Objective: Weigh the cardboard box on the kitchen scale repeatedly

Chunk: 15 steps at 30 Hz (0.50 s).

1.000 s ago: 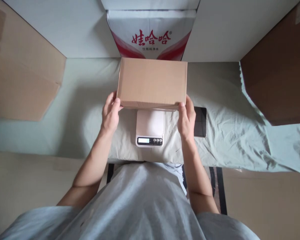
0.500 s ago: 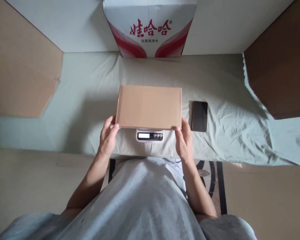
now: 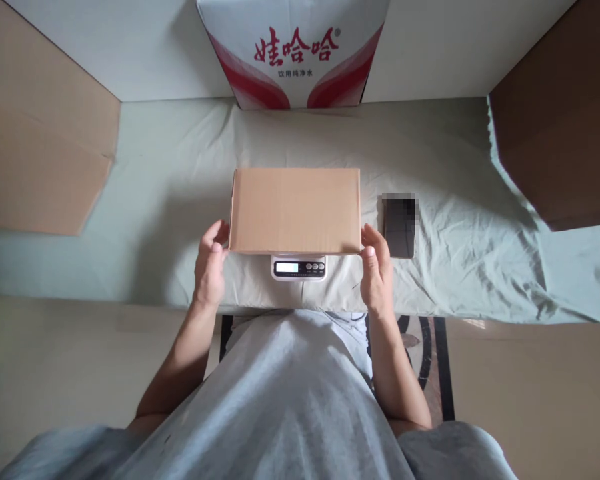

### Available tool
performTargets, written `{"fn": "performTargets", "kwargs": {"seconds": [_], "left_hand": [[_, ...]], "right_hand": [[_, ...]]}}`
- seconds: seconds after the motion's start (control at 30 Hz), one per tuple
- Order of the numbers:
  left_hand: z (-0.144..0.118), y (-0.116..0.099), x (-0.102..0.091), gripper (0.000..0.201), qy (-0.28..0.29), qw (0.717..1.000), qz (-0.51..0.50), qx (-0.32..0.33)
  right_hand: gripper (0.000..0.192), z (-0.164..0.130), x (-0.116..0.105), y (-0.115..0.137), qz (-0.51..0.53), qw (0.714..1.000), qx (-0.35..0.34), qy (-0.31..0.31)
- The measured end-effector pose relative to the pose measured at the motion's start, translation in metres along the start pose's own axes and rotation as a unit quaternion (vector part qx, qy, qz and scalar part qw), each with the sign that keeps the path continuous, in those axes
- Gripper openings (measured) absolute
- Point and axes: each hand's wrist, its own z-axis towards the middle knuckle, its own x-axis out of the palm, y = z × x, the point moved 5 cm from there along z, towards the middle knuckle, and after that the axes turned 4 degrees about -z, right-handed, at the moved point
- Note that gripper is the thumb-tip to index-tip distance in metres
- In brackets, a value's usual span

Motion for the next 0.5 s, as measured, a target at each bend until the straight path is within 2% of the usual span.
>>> {"fn": "performTargets", "kwargs": {"seconds": [0.3,0.5], "left_hand": [[0.004,0.007,-0.012,0.054,-0.031,0.999,0.009,-0.005],[0.001,0.011,-0.018,0.053,-0.045,0.999,0.022,-0.019]], "right_hand": [[0.045,0.008,-0.010,-0.008,0.055,0.997,-0.002,-0.046],[0.046,0.010,-0.012,-0.005,0.032,0.998,0.011,-0.048]]}}
